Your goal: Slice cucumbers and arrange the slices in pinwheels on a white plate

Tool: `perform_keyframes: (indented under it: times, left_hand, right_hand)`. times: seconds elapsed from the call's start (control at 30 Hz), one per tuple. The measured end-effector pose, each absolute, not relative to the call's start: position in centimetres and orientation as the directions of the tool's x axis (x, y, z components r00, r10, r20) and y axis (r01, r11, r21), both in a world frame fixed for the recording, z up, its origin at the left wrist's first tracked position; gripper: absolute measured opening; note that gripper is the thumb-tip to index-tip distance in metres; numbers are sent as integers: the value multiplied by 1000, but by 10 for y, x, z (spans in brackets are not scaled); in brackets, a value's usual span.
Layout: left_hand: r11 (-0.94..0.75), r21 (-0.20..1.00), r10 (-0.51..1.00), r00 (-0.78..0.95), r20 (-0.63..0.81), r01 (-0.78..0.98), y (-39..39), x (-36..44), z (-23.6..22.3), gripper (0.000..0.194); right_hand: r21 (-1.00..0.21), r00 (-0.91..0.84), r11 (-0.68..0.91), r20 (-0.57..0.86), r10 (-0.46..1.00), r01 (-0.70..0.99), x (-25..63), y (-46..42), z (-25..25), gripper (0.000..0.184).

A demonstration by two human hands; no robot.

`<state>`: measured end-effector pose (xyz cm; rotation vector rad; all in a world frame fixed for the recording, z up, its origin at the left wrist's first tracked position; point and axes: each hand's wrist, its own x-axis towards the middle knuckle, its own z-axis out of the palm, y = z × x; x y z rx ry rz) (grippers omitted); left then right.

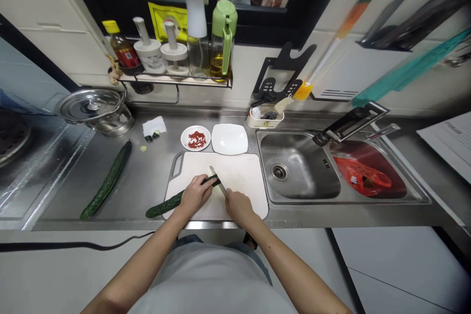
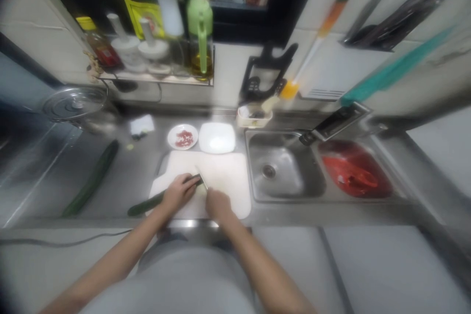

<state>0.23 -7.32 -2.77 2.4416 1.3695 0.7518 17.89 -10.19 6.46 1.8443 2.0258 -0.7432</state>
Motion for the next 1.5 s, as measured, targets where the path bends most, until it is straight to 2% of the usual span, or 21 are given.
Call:
perform_keyframes:
  times: [0.17, 0.57, 1.0, 1.5]
  left_hand:
    - [-531, 440, 847, 432, 310, 724, -73, 2, -28, 36]
    - [-540, 439, 841, 437, 319, 718, -72, 2, -27, 36]
    - [-535, 443, 844, 429, 322, 719, -71, 2, -28, 36]
    - [-526, 452, 850, 429, 306, 720, -72, 2, -28, 36]
  right_hand:
    - [-169, -123, 31, -573, 810, 985, 183, -108, 65, 29]
    - [-171, -148, 66, -533, 833, 983, 177, -96, 60, 31]
    - [-167, -134, 45, -574, 808, 985, 178, -98, 62, 30]
    - [-188, -149, 62, -494, 857, 980, 176, -97, 44, 30]
